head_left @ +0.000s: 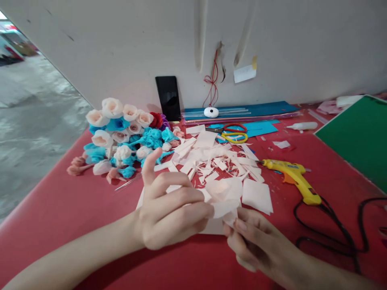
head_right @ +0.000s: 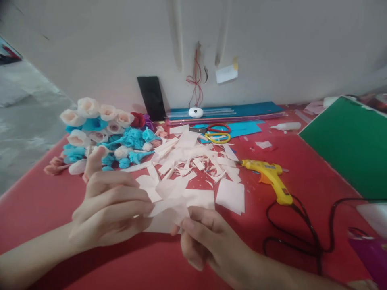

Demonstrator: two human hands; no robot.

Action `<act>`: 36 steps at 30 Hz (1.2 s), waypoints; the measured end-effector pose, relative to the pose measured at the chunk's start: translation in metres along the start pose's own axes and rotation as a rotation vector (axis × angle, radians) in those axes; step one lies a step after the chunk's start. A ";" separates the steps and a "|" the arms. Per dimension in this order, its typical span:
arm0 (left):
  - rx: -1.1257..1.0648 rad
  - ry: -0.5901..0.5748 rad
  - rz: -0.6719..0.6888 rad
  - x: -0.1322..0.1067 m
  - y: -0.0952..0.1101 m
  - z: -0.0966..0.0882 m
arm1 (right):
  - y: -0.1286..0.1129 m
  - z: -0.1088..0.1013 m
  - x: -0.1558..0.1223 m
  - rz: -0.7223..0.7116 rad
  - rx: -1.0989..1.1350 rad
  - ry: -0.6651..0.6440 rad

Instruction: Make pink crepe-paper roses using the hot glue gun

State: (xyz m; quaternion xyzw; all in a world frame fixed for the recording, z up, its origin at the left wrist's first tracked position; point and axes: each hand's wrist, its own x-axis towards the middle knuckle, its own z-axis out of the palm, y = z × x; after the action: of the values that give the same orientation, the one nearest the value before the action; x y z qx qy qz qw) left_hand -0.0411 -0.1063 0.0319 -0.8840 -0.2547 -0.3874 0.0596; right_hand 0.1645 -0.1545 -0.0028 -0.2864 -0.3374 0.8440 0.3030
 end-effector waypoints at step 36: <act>-0.528 -0.524 0.060 0.025 -0.012 -0.019 | -0.009 0.001 0.004 0.317 -0.251 -0.062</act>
State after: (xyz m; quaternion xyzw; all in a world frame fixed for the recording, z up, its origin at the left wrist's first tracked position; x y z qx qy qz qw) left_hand -0.0451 -0.0920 0.0625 -0.9452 -0.1266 -0.1985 -0.2262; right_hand 0.1640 -0.1464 0.0036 -0.3452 -0.4000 0.8408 0.1176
